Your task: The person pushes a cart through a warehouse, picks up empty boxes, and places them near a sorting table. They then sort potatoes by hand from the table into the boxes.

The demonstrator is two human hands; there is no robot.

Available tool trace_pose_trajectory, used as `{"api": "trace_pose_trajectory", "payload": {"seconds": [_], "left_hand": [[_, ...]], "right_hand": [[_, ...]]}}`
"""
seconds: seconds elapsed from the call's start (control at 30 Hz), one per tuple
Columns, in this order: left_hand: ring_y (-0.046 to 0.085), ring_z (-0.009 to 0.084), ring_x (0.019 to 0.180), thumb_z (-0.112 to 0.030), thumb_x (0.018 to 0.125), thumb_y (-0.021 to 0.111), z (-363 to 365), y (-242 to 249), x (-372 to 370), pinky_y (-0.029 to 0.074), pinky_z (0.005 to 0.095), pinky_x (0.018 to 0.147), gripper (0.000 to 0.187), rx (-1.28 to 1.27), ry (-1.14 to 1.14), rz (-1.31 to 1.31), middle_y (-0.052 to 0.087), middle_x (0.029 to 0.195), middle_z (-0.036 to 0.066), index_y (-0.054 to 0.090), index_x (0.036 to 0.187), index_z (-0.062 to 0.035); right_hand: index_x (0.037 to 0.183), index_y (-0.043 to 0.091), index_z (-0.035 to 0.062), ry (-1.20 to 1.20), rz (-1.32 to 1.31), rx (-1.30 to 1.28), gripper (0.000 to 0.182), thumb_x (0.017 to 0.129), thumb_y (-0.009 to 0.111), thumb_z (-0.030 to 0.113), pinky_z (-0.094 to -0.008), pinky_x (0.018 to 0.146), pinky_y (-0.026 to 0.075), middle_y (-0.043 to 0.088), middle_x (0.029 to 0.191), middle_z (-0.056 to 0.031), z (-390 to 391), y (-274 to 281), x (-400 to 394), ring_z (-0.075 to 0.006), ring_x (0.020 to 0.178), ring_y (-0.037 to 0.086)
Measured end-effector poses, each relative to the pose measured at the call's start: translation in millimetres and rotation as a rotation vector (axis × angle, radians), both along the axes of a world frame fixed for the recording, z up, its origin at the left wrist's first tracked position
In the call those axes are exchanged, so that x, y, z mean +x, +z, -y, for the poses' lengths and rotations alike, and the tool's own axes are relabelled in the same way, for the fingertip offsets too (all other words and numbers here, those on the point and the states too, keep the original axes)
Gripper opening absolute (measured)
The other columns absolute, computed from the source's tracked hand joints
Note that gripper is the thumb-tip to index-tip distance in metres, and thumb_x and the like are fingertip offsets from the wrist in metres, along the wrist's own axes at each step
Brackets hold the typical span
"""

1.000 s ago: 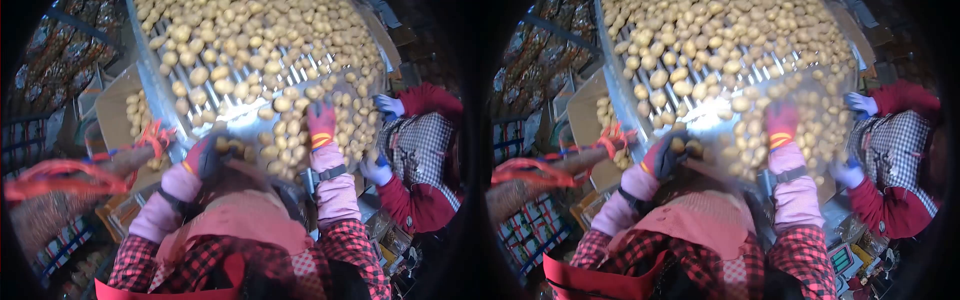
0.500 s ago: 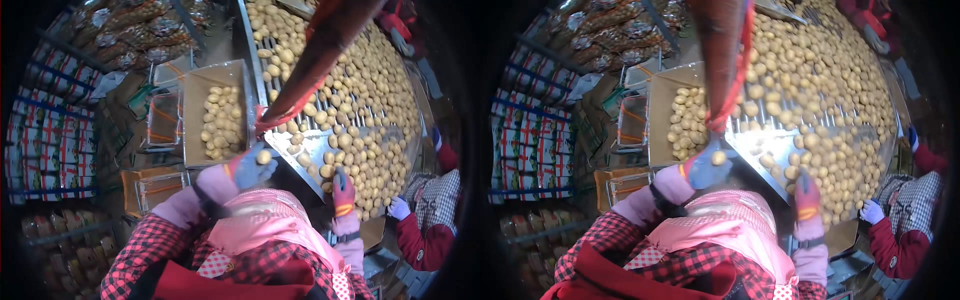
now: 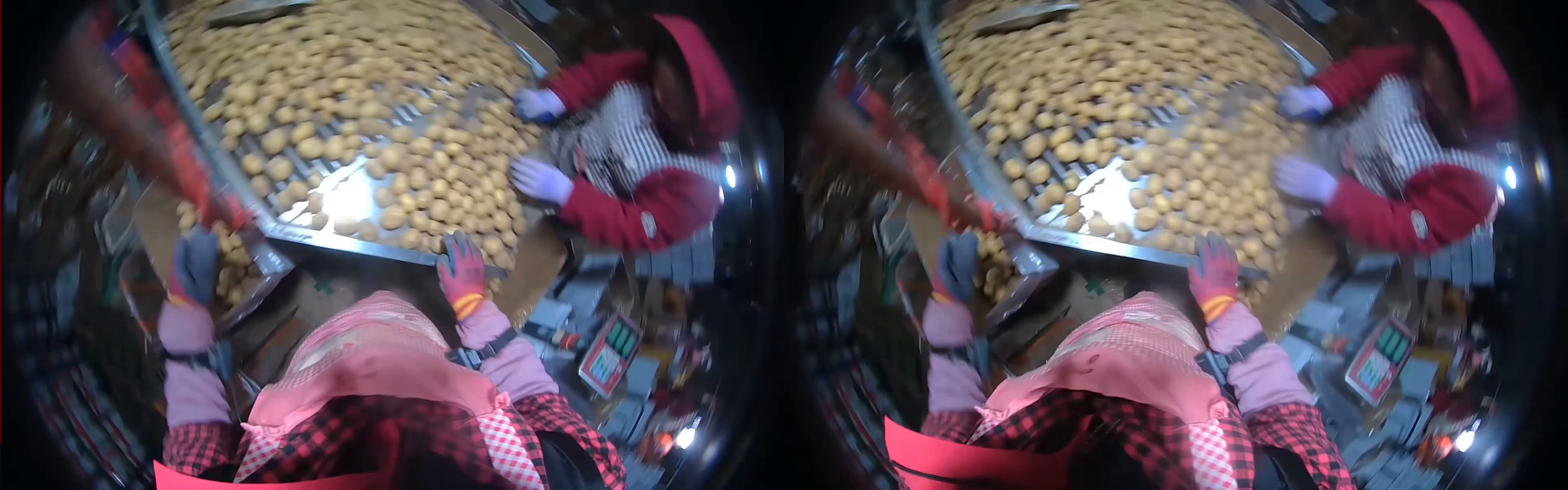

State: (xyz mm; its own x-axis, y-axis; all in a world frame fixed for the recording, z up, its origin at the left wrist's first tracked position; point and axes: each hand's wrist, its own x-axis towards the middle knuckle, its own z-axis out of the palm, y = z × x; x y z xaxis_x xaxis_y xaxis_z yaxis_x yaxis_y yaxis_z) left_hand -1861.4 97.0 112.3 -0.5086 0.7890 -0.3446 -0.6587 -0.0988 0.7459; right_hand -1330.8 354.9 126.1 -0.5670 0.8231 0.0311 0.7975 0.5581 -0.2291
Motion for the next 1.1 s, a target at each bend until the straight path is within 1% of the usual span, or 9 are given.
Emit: {"api": "trace_pose_trajectory", "payload": {"seconds": [0.2, 0.3, 0.4, 0.57, 0.63, 0.7, 0.8, 0.87, 1.1], "left_hand": [[0.053, 0.0252, 0.123, -0.030, 0.099, 0.058, -113, 43, 180, 0.047, 0.0351, 0.094, 0.052, -0.233, -0.490, -0.358, 0.056, 0.134, 0.014, 0.045, 0.143, -0.0045], [0.049, 0.0370, 0.127, -0.032, 0.093, 0.062, -176, 23, 185, 0.043, 0.0449, 0.102, 0.059, -0.168, -0.670, -1.501, 0.052, 0.138, 0.019, 0.045, 0.143, -0.0074], [0.040, 0.0451, 0.133, -0.038, 0.086, 0.066, -206, 15, 242, 0.033, 0.0504, 0.110, 0.065, -0.151, -0.954, -1.852, 0.047, 0.142, 0.022, 0.047, 0.142, -0.0114], [0.050, 0.0441, 0.114, -0.028, 0.078, 0.073, -278, 37, 264, 0.040, 0.0538, 0.096, 0.056, 0.206, -0.927, -1.791, 0.053, 0.126, 0.024, 0.056, 0.128, -0.0109], [0.053, 0.0457, 0.105, -0.022, 0.075, 0.074, -329, 31, 217, 0.043, 0.0525, 0.085, 0.037, -0.053, -0.392, -1.933, 0.058, 0.116, 0.024, 0.060, 0.105, -0.0066], [0.045, 0.0459, 0.124, -0.042, 0.087, 0.063, -361, 14, 155, 0.034, 0.0586, 0.103, 0.056, -0.585, -0.161, -2.135, 0.051, 0.134, 0.025, 0.055, 0.132, -0.0083], [0.038, 0.0454, 0.133, -0.053, 0.088, 0.059, -337, -10, 198, 0.025, 0.0596, 0.111, 0.073, -0.926, -0.324, -2.179, 0.044, 0.143, 0.025, 0.045, 0.144, -0.0093], [0.032, 0.0487, 0.136, -0.050, 0.079, 0.070, -298, -34, 213, 0.022, 0.0635, 0.111, 0.080, -0.216, -0.423, -1.941, 0.036, 0.148, 0.027, 0.045, 0.143, -0.0092], [0.040, 0.0481, 0.130, -0.020, 0.084, 0.064, -202, 26, 196, 0.029, 0.0552, 0.110, 0.055, -0.235, -0.468, -1.851, 0.047, 0.139, 0.025, 0.053, 0.135, -0.0032]], "right_hand": [[0.145, 0.044, 0.0134, 0.216, -0.120, -0.038, 0.066, 0.087, 0.062, 0.041, -0.0516, 0.113, 0.028, 0.040, 0.150, -0.0152, -26, -31, -74, -0.0368, 0.140, 0.035], [0.143, 0.045, 0.0130, 0.056, -0.030, -0.032, 0.067, 0.089, 0.058, 0.050, -0.0513, 0.114, 0.026, 0.040, 0.151, -0.0134, -90, -40, -103, -0.0348, 0.140, 0.035], [0.141, 0.047, 0.0119, -0.159, -0.114, 0.145, 0.064, 0.088, 0.059, 0.047, -0.0523, 0.111, 0.029, 0.046, 0.144, -0.0154, -100, -22, -92, -0.0354, 0.135, 0.040], [0.139, 0.052, 0.0098, 0.172, -0.488, -0.264, 0.057, 0.085, 0.066, 0.023, -0.0434, 0.092, 0.051, 0.055, 0.131, -0.0148, -10, -7, 31, -0.0343, 0.106, 0.061], [0.128, 0.059, 0.0032, -0.124, -0.635, -0.474, 0.046, 0.085, 0.068, 0.016, -0.0452, 0.095, 0.051, 0.061, 0.124, -0.0218, 17, 1, 64, -0.0401, 0.109, 0.062], [0.128, 0.059, 0.0026, -0.110, -0.508, -0.411, 0.046, 0.086, 0.068, 0.017, -0.0449, 0.095, 0.050, 0.061, 0.125, -0.0222, 21, 6, 72, -0.0404, 0.110, 0.061], [0.128, 0.058, 0.0026, -0.114, -0.469, -0.408, 0.048, 0.085, 0.068, 0.020, -0.0443, 0.096, 0.050, 0.061, 0.125, -0.0225, 17, -16, 80, -0.0405, 0.111, 0.061], [0.129, 0.058, 0.0026, -0.144, -0.478, -0.464, 0.049, 0.085, 0.069, 0.022, -0.0439, 0.096, 0.050, 0.061, 0.125, -0.0227, 19, -25, 84, -0.0403, 0.111, 0.061], [0.132, 0.057, 0.0051, -0.112, -0.274, -0.442, 0.051, 0.086, 0.070, 0.022, -0.0409, 0.092, 0.051, 0.066, 0.118, -0.0191, 5, -3, 84, -0.0361, 0.107, 0.064]]}}
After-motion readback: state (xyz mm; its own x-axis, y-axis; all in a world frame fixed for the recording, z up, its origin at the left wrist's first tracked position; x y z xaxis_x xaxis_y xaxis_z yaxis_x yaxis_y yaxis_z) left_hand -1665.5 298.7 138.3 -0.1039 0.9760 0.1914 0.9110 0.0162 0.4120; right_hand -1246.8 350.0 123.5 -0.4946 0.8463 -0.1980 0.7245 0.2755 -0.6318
